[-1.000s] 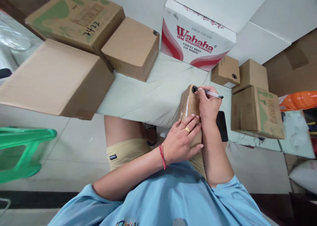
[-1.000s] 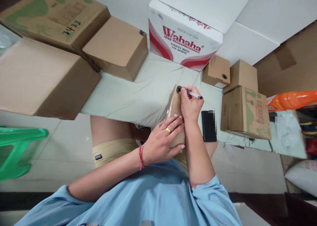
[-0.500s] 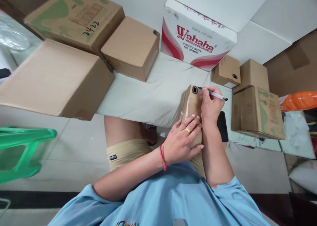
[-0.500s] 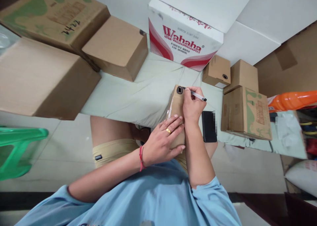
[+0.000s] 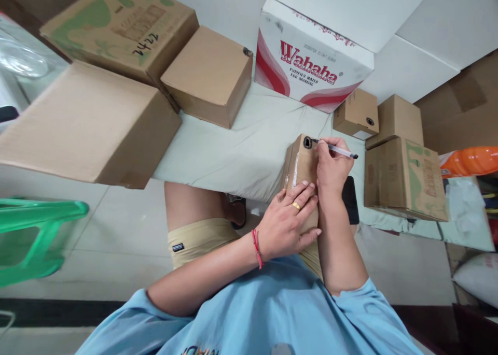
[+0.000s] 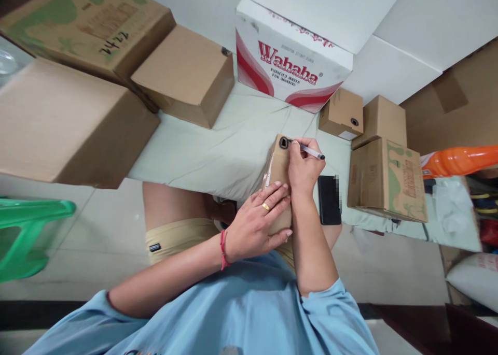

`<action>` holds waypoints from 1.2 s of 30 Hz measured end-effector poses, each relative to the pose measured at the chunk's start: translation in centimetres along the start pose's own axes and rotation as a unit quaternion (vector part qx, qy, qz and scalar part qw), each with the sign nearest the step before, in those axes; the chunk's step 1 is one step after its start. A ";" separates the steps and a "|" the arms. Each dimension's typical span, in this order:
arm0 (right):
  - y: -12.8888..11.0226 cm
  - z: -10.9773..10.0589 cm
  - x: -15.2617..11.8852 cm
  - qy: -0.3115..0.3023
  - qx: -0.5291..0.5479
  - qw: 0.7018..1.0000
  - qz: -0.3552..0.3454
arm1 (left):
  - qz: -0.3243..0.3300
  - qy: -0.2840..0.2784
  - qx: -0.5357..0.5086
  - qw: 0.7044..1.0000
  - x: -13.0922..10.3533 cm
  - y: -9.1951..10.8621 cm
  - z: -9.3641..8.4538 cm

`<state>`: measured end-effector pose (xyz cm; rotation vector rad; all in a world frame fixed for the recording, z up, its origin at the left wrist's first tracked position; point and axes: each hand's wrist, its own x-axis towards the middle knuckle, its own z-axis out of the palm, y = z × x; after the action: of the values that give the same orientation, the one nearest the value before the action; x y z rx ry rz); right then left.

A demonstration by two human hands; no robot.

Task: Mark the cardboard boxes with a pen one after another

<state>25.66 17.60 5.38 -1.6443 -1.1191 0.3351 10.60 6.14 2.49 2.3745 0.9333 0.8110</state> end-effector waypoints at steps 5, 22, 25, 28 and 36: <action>-0.4 -0.1 0.0 0.020 -0.008 1.000 -0.002 | -0.003 -0.003 0.005 1.000 0.0 0.0 0.0; -0.5 -0.2 -0.5 0.001 -0.006 0.999 -0.040 | -0.003 0.003 -0.004 1.000 0.0 0.0 0.0; -0.6 -0.1 -0.5 -0.025 0.003 0.999 -0.024 | -0.007 -0.003 -0.010 1.000 0.0 -0.1 0.0; -0.6 0.0 -0.5 -0.033 0.025 0.999 -0.016 | -0.006 0.000 -0.007 1.000 0.0 -0.1 0.1; -0.9 -0.3 -0.7 -0.057 0.026 0.998 -0.022 | -0.011 -0.001 -0.006 1.000 0.0 0.0 0.1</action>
<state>25.05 16.84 6.03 -1.5697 -1.2197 0.4299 10.70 6.14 2.43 2.3504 0.9511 0.8029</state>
